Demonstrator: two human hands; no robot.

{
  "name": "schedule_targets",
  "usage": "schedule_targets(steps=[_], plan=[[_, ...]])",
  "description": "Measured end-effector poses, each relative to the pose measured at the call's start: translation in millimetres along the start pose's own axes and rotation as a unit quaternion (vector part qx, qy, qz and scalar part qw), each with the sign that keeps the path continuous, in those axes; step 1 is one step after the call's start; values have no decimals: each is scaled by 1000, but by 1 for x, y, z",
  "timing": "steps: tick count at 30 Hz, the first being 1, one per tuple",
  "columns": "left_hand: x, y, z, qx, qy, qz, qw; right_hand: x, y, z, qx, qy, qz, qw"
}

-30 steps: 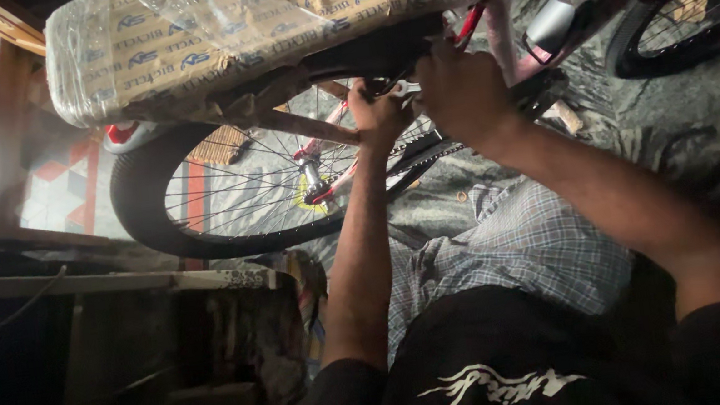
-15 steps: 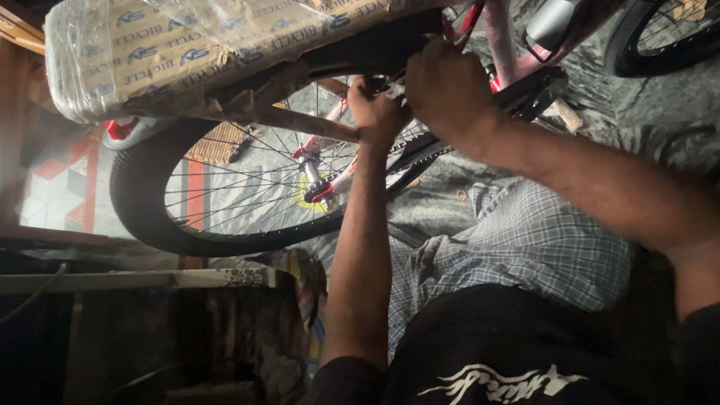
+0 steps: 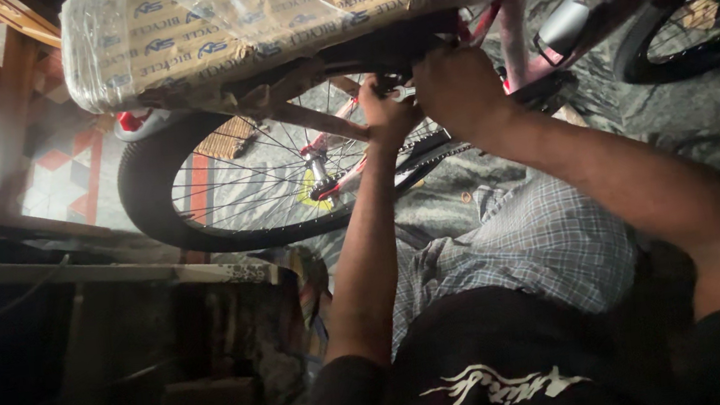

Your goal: The person works on a bicycle, using a wrench to tighten bolts on the front fork and handlebar area. They then flip the bicycle upside down and continue tightening bolts on the rear wheel and chain area.

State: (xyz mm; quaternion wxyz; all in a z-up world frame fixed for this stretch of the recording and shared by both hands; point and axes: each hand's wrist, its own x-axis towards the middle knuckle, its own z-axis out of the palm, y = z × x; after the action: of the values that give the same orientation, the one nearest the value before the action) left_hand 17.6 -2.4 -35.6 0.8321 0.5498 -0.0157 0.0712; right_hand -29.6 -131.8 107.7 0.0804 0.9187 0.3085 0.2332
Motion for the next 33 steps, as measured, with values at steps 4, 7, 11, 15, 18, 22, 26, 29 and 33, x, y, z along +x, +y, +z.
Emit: schedule_targets(steps=[4, 7, 11, 15, 18, 22, 26, 29, 33], plan=[[0, -2, 1, -35, -20, 4, 999, -1, 3, 1, -55, -6, 7, 998], [1, -2, 1, -75, -10, -42, 996, -2, 4, 0, -52, 8, 22, 998], [1, -2, 3, -56, -8, -14, 998, -1, 1, -3, -88, -13, 25, 996], [1, 0, 0, 167, 4, 131, 977, 0, -6, -7, -48, -5, 28, 998], [0, 3, -5, 119, -7, 151, 981, -2, -11, -11, 28, 15, 34, 999], [-2, 9, 1, -56, -26, -31, 998, -23, -7, -17, 170, -16, 100, 980], [-5, 22, 9, 2, -3, -8, 1000, -44, 18, -9, 314, 263, 187, 893], [-9, 32, 10, 248, 1, 33, 968, -47, 42, 15, 531, 249, 265, 766], [-11, 38, 14, 104, -33, 32, 994, -46, 56, 43, 557, 175, 320, 747]])
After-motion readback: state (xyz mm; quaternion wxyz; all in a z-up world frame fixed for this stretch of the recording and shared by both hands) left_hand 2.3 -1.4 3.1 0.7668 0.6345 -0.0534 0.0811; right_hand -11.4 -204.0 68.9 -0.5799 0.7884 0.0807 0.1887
